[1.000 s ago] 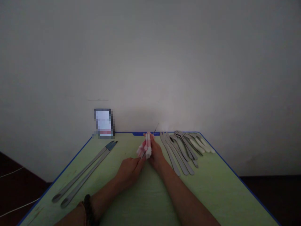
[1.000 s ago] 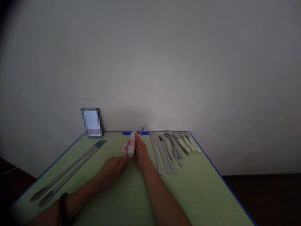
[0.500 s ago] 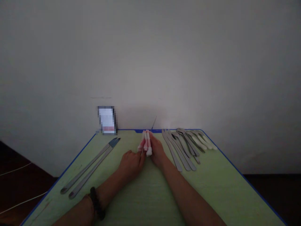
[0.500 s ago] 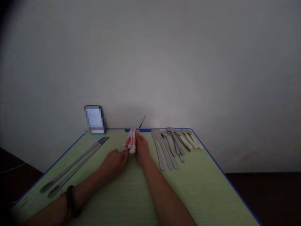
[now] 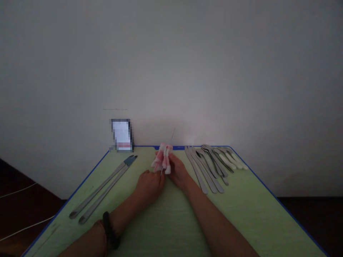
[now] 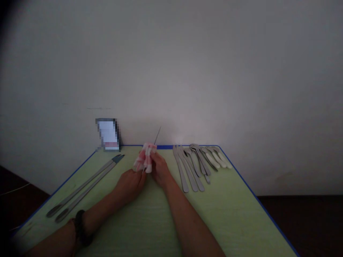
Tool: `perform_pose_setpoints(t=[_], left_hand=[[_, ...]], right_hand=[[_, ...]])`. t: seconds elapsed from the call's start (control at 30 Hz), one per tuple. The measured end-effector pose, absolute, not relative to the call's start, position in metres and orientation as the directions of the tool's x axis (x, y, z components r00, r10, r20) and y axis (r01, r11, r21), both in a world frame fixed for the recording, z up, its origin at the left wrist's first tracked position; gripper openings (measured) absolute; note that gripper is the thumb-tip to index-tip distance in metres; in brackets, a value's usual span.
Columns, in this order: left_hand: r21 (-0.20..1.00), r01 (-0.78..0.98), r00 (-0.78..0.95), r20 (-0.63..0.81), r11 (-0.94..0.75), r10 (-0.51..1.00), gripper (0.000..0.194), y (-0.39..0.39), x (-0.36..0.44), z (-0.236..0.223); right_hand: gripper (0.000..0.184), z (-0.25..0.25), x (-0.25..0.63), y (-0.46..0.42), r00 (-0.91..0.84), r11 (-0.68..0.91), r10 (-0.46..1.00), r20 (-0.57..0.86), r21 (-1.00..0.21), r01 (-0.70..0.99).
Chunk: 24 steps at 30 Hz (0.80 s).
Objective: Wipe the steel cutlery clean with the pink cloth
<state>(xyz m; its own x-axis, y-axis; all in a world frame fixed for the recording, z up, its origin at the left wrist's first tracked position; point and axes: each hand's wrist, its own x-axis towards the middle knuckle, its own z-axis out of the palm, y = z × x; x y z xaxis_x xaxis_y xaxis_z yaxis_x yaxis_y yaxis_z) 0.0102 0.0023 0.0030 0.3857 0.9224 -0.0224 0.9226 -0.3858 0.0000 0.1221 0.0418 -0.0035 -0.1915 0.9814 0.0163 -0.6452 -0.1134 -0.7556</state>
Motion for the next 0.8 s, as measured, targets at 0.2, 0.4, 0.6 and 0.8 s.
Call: perform_pose_setpoints(t=[0.2,0.4,0.6,0.8], left_hand=[[-0.025,0.907,0.419,-0.048,-0.421,0.907,0.044,-0.001,0.013,0.007],[-0.019,0.89,0.453,-0.055,-0.455,0.89,0.047,-0.008,0.018,0.01],[-0.039,0.864,0.501,-0.055,-0.503,0.864,0.045,-0.009,0.019,0.009],[-0.043,0.85,0.524,-0.046,-0.525,0.851,0.043,-0.009,0.017,0.008]], right_hand=[[0.029,-0.008,0.118,0.041,-0.231,-0.169,0.973,-0.026,-0.761,-0.626],[0.034,-0.007,0.131,0.058,0.104,-0.018,0.987,-0.12,-0.734,-0.679],[0.038,0.024,0.159,0.07,0.17,0.069,0.983,-0.076,-0.701,-0.71],[0.038,0.063,0.186,0.066,0.202,0.189,0.977,0.069,-0.725,-0.662]])
